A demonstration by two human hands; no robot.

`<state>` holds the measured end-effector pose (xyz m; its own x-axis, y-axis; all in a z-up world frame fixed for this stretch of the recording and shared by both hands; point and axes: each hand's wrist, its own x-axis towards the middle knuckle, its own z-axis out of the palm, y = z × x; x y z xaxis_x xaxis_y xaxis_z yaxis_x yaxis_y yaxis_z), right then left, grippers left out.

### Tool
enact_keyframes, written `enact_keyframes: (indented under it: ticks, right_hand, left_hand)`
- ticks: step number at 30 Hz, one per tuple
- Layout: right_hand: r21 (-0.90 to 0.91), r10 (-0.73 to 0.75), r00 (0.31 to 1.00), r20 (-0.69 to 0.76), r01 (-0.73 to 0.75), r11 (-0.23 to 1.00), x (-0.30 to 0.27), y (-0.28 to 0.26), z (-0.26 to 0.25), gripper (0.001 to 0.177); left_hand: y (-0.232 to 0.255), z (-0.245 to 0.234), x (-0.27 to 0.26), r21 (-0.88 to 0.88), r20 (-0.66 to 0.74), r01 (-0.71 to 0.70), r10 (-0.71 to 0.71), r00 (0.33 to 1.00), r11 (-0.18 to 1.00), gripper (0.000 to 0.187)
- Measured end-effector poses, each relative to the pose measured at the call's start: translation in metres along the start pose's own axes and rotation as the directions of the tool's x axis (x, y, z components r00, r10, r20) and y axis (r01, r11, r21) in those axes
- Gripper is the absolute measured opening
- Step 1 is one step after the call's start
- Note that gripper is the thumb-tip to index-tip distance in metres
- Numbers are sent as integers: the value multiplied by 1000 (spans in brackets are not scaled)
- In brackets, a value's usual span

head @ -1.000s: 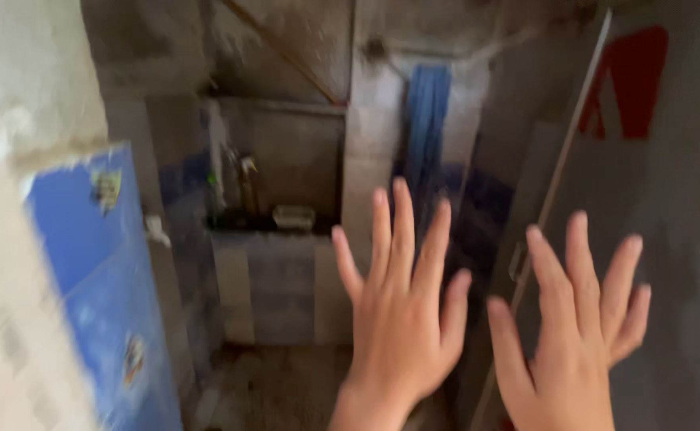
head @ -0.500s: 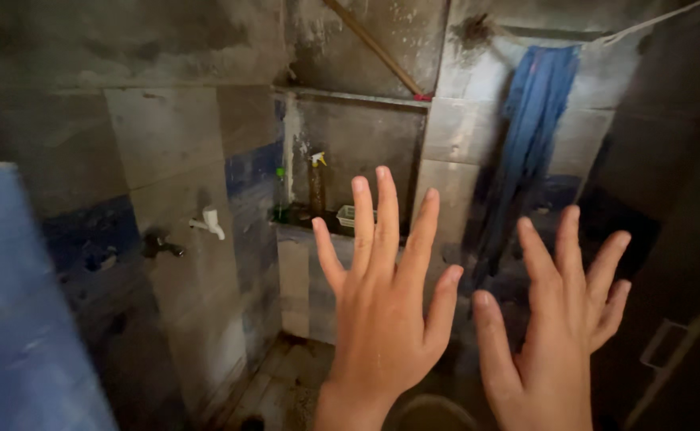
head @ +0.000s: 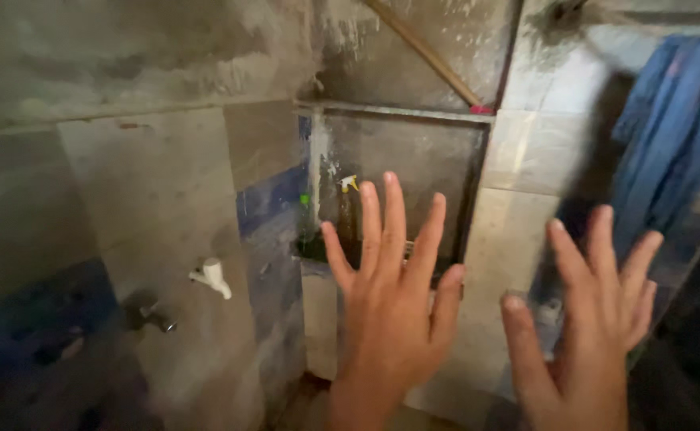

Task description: The person washes tiled wall sections by rinsing them with water from a small container, scrubbing the surface by hand, and then spraying a liquid from a bottle onto the tiles while continuing to wipe them.

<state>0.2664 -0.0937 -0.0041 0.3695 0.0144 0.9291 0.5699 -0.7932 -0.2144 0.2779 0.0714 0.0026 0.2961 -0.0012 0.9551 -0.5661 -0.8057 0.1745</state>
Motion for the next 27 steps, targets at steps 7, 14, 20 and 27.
enact_keyframes:
  ticks: [7, 14, 20, 27]
  right_hand:
    - [99, -47, 999, 14, 46, 994, 38, 58, 132, 66]
    - [281, -96, 993, 66, 73, 957, 98, 126, 266, 60]
    - [413, -153, 983, 99, 99, 905, 141, 171, 379, 58]
    - [467, -63, 967, 245, -61, 882, 166, 209, 508, 54]
  left_hand:
    - [-109, 84, 22, 124, -31, -6, 10, 999, 992, 57]
    - [-223, 172, 59, 115, -109, 77, -65, 992, 990, 55]
    - [-307, 242, 85, 5, -99, 129, -128, 987, 992, 66]
    - [-419, 326, 94, -78, -63, 163, -168, 984, 984, 67]
